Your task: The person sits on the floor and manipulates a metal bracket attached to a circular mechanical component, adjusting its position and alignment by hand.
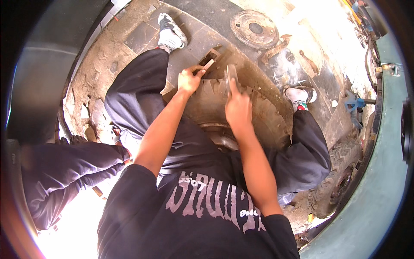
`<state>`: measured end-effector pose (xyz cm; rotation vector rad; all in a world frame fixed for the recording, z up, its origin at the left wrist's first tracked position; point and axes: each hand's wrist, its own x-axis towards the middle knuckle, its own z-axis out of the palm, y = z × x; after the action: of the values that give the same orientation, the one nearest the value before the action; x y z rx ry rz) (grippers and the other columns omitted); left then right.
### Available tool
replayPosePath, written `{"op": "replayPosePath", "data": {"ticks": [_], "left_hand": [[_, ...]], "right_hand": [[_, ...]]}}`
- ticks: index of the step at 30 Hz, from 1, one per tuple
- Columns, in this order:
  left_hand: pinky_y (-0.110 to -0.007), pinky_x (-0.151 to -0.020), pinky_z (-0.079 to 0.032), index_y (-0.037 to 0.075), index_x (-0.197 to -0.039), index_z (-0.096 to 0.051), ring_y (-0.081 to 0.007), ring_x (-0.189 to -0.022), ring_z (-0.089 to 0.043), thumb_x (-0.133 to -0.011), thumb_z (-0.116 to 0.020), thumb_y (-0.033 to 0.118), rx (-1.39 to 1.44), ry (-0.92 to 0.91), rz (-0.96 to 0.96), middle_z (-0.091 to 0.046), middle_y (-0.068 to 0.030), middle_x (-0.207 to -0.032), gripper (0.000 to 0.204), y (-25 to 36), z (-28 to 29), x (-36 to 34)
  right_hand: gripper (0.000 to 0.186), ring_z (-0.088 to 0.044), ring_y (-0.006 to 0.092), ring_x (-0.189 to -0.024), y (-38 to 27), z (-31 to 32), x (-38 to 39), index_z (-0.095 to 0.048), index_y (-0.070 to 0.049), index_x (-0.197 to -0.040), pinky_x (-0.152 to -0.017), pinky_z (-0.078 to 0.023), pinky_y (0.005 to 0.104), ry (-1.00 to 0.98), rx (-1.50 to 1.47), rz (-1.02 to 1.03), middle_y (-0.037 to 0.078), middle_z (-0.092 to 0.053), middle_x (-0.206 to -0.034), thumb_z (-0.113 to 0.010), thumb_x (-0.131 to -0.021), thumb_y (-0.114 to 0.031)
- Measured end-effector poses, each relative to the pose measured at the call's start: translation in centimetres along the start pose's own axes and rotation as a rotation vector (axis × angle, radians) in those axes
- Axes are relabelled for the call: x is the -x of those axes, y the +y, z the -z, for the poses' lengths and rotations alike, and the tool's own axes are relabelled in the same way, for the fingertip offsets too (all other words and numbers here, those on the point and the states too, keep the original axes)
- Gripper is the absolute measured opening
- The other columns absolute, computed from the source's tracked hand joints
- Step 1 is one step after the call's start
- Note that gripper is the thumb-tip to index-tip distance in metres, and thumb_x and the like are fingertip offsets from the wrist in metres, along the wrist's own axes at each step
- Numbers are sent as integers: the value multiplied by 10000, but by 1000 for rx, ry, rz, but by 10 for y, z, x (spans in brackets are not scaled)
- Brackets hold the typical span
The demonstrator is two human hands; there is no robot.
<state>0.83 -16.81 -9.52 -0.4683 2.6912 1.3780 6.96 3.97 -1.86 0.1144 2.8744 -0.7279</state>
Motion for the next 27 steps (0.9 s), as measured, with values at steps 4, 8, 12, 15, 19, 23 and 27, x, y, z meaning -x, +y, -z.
{"op": "replayPosePath", "data": {"ticks": [4,8,12,15,19,23,27], "left_hand": [[-386,-993,-568,190,-1228,-822,-295,-1100,-780,-968,-782,365,-43,35,30,-813,-151,-1134,317,-4,4,4],[-385,-949,-578,164,-1216,-829,-253,-1010,-797,-962,-795,402,80,79,78,-826,-142,-1063,350,-25,6,-11],[-374,-911,-588,142,-1191,-837,-214,-985,-796,-961,-797,369,91,99,78,-831,-135,-1029,325,2,10,-13],[-372,-923,-585,139,-1201,-833,-216,-988,-797,-963,-791,362,150,78,61,-831,-132,-1043,329,0,5,-11],[-395,-930,-589,165,-1182,-838,-281,-981,-800,-943,-805,338,130,109,67,-818,-167,-1026,297,0,6,-3],[-395,-925,-592,164,-1178,-839,-282,-977,-800,-948,-797,334,107,116,74,-818,-166,-1017,288,4,10,0],[-402,-919,-594,162,-1180,-837,-303,-983,-796,-952,-789,347,177,101,41,-815,-168,-1032,298,21,4,-2]], "right_hand": [[515,-724,547,-970,-6,12,-36,-561,-172,-1571,-863,-596,602,-21,-124,38,375,-689,-1037,-604,-1060,-221],[528,-719,569,-922,-7,33,40,-555,-162,-1577,-828,-598,618,-38,-91,243,391,-670,-1067,-606,-1053,-204],[561,-728,556,-911,-25,10,62,-534,-172,-1598,-833,-604,602,-153,79,100,382,-657,-1103,-569,-1039,-159],[575,-735,510,-1021,-40,-16,-2,-526,-101,-1588,-917,-602,569,-170,131,84,377,-689,-1117,-517,-1013,-102],[545,-709,507,-1127,-55,-16,-71,-553,-92,-1565,-1009,-576,556,-295,121,4,353,-710,-1202,-583,-1023,-147],[521,-733,497,-1077,-46,16,-16,-582,-39,-1523,-954,-595,549,-241,64,122,367,-720,-1143,-601,-1006,-98],[564,-710,559,-1074,-38,23,52,-530,-30,-1566,-926,-583,593,-194,115,155,415,-677,-1182,-619,-1016,-120]]}}
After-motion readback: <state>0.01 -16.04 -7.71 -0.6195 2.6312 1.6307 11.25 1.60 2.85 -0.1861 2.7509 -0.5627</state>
